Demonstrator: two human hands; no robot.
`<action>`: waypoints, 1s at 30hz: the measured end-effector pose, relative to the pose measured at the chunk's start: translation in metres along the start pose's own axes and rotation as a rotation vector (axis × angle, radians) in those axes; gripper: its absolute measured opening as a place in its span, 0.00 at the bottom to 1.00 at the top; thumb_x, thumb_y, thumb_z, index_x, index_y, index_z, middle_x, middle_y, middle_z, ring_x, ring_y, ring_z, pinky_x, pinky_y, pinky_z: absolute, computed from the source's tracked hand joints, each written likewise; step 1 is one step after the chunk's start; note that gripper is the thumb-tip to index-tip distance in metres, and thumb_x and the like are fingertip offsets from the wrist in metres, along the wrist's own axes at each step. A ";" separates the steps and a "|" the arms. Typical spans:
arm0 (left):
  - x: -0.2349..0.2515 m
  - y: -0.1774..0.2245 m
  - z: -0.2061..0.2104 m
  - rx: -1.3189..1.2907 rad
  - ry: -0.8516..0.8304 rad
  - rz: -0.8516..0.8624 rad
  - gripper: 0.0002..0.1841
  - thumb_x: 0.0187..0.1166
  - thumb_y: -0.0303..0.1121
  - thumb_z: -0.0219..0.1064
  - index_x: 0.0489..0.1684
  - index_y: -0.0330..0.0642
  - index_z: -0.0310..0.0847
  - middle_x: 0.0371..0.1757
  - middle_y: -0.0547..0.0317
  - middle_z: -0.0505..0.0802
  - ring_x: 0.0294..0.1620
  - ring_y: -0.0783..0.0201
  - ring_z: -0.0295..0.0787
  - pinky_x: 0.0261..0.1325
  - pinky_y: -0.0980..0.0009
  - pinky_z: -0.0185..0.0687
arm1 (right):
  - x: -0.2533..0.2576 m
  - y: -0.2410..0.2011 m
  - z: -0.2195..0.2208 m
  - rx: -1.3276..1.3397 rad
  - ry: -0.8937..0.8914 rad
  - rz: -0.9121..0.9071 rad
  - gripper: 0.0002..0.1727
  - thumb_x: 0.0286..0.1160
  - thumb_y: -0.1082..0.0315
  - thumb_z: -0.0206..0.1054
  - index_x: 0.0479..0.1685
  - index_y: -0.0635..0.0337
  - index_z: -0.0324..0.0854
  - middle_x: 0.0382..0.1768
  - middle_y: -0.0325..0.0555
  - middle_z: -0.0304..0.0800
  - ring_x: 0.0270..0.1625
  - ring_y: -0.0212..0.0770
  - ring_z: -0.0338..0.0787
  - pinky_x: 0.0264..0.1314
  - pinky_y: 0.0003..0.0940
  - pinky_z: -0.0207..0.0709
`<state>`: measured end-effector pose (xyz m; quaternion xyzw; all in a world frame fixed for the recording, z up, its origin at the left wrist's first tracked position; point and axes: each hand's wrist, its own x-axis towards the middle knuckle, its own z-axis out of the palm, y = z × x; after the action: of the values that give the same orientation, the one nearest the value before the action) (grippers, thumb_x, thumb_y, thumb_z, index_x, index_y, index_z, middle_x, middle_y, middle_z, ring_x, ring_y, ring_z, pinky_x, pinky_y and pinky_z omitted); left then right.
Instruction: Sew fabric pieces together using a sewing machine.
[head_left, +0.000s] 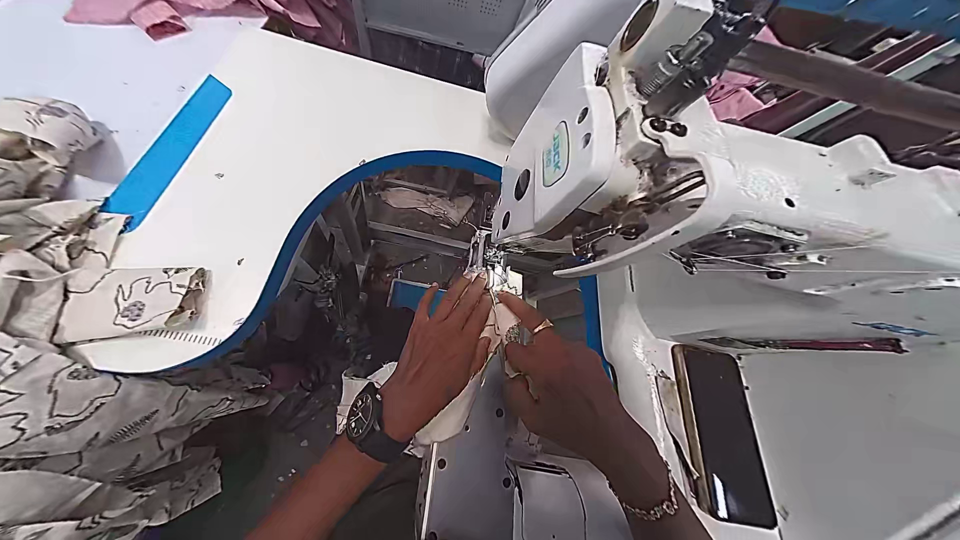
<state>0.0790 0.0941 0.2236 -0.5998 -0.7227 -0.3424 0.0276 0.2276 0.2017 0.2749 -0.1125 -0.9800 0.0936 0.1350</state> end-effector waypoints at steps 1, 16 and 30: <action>0.001 -0.001 0.000 -0.046 -0.007 -0.002 0.22 0.84 0.39 0.57 0.67 0.34 0.84 0.76 0.43 0.86 0.77 0.42 0.82 0.74 0.42 0.75 | 0.003 -0.001 0.000 0.034 0.003 0.015 0.08 0.55 0.64 0.63 0.17 0.56 0.81 0.75 0.62 0.81 0.21 0.42 0.88 0.13 0.37 0.71; 0.005 0.005 0.001 -0.361 0.014 -0.079 0.19 0.74 0.21 0.63 0.65 0.33 0.83 0.77 0.31 0.81 0.79 0.34 0.78 0.76 0.47 0.77 | 0.017 0.000 0.023 0.838 0.207 0.362 0.08 0.55 0.68 0.78 0.17 0.58 0.85 0.72 0.51 0.87 0.49 0.13 0.88 0.47 0.10 0.78; -0.005 0.011 -0.018 -0.514 0.027 -0.350 0.18 0.84 0.34 0.61 0.63 0.29 0.81 0.46 0.45 0.91 0.49 0.50 0.88 0.55 0.51 0.82 | -0.004 -0.043 0.003 0.073 0.159 0.452 0.13 0.69 0.67 0.66 0.42 0.66 0.92 0.35 0.56 0.91 0.32 0.51 0.90 0.32 0.49 0.82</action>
<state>0.0829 0.0806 0.2403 -0.4489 -0.7044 -0.5213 -0.1749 0.2222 0.1594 0.2799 -0.3310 -0.9122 0.1477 0.1911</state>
